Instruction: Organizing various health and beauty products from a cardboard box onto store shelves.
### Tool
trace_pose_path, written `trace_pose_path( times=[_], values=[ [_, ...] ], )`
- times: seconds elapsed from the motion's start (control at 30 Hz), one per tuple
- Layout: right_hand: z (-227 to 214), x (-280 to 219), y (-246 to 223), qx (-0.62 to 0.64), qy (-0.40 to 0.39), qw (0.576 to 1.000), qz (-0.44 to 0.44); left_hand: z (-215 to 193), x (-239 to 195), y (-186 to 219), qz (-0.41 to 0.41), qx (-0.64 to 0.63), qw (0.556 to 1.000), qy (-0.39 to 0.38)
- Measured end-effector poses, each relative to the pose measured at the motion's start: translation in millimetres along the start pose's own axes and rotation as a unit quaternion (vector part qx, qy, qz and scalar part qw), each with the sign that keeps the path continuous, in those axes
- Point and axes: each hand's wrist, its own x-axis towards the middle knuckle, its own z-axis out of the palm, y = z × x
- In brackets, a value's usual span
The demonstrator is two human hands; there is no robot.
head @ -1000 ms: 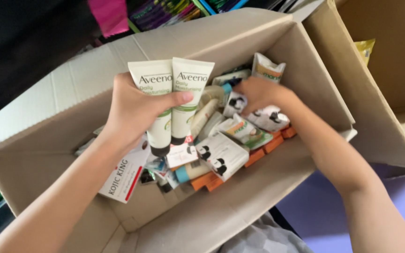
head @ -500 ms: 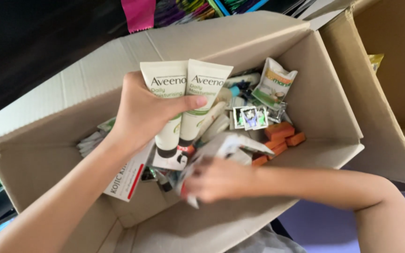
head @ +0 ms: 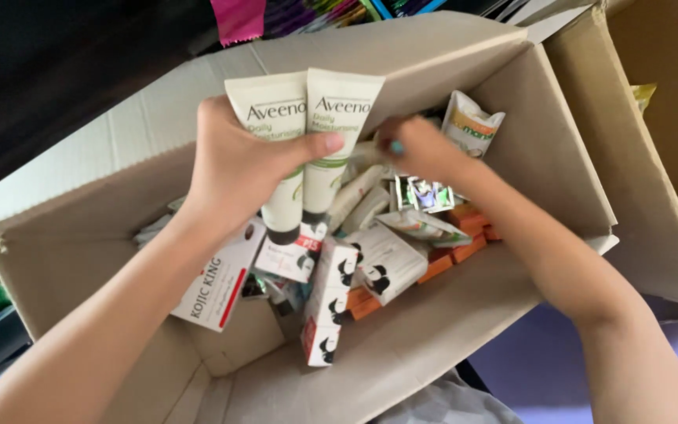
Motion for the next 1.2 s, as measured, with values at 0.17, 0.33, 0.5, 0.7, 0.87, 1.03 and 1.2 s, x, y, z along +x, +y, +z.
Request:
trace_pose_path(
  times=[0.17,0.33,0.5,0.7,0.87,1.03,1.2],
  values=[
    [20,-4,39,-0.055,0.032,0.998,0.0,3,0,-3,-0.043,-0.049,0.998,-0.008],
    [35,-1,22,-0.186,-0.011,0.982,0.041,6,-2,-10,-0.04,-0.032,0.999,-0.014],
    [50,-5,43,-0.305,0.015,0.952,0.007,10,-6,-17,-0.08,-0.034,0.996,-0.032],
    [40,-9,48,-0.326,0.014,0.945,-0.002,7,-4,-17,-0.054,0.005,0.998,-0.028],
    [26,-4,46,-0.274,0.034,0.961,0.024,6,-3,-13,-0.054,0.015,0.998,-0.015],
    [-46,-6,5,-0.052,0.128,0.99,0.022,-2,0,-12,-0.042,0.023,0.999,0.0],
    [-73,-9,-22,0.221,0.189,0.955,0.052,-2,0,-25,-0.043,0.087,0.995,-0.006]
  ],
)
